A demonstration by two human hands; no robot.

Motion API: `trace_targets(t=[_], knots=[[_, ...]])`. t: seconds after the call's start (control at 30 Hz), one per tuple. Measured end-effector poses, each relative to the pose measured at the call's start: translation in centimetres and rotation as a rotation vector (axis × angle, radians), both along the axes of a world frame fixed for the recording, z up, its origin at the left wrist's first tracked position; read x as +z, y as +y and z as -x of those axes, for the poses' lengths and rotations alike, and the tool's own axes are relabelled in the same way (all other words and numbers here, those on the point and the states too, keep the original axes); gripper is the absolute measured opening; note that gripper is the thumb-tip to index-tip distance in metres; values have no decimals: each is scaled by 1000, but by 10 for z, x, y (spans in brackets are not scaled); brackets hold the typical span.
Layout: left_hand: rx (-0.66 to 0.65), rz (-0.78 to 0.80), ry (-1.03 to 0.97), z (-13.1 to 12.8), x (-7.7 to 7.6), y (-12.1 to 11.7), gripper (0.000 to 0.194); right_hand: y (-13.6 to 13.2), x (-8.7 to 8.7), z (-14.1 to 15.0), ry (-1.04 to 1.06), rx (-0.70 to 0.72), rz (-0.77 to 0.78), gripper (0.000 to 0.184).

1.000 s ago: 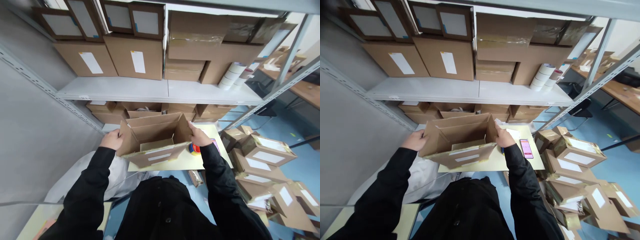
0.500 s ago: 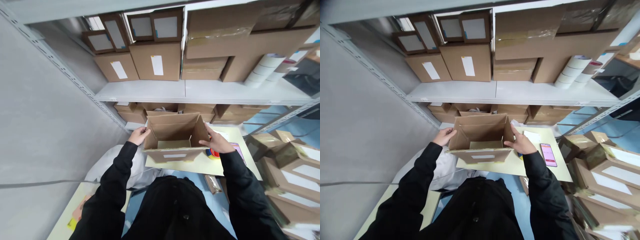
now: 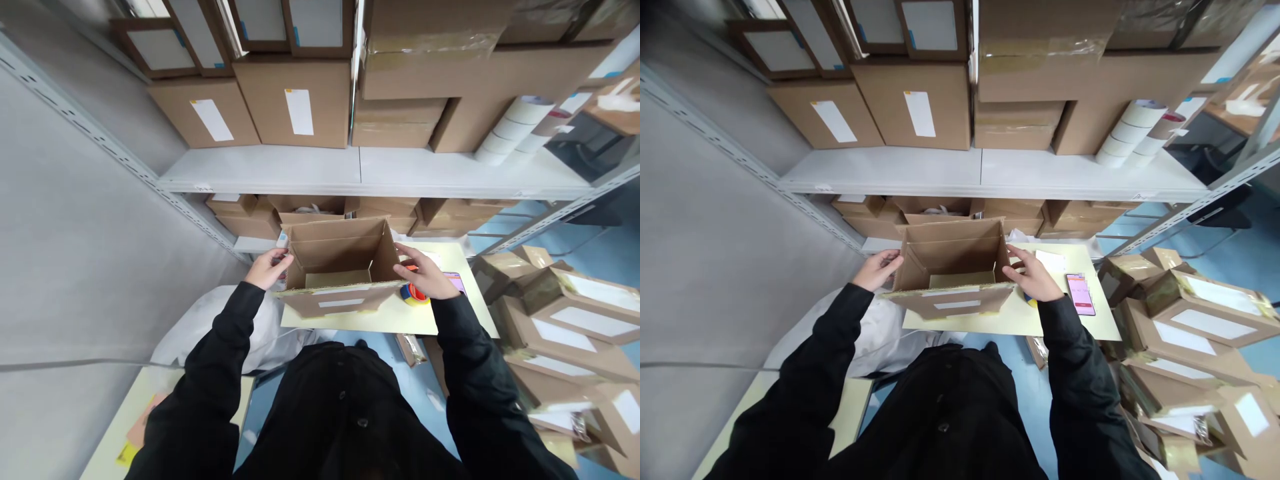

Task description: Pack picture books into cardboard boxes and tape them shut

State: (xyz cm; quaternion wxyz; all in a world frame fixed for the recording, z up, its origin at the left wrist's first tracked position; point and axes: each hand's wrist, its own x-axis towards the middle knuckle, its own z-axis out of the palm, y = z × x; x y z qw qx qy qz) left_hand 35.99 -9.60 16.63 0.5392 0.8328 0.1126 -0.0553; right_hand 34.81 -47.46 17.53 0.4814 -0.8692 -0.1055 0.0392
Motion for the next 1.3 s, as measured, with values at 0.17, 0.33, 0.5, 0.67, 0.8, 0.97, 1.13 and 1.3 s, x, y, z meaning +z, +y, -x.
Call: trace_targets(t=[0.17,0.33,0.5,0.67,0.8,0.97,1.13,1.3], knots=[[-52,-38,-64,-5,-11,0,64,4,2,1,4,9,-5,61],[-122,-137,-90,-9,-19,3,68,3,2,1,6,38,-2,63],[-236,-224,-142,-6,-25,7,66,1,-1,1,16,25,-5,65],[-258,-54,-149,7,-20,15,75,-1,-3,5,31,88,-25,61],[-363,-1,-208,17,-15,25,82,-7,0,7,27,227,-30,71],[-618,-72,-294,22,-17,35,100,-9,2,7,39,471,105,88],[-680,-239,-277,26,-24,35,100,-4,-16,8,-42,307,164,68],[-686,-301,-277,27,-29,36,79,-12,-39,7,-210,17,105,74]])
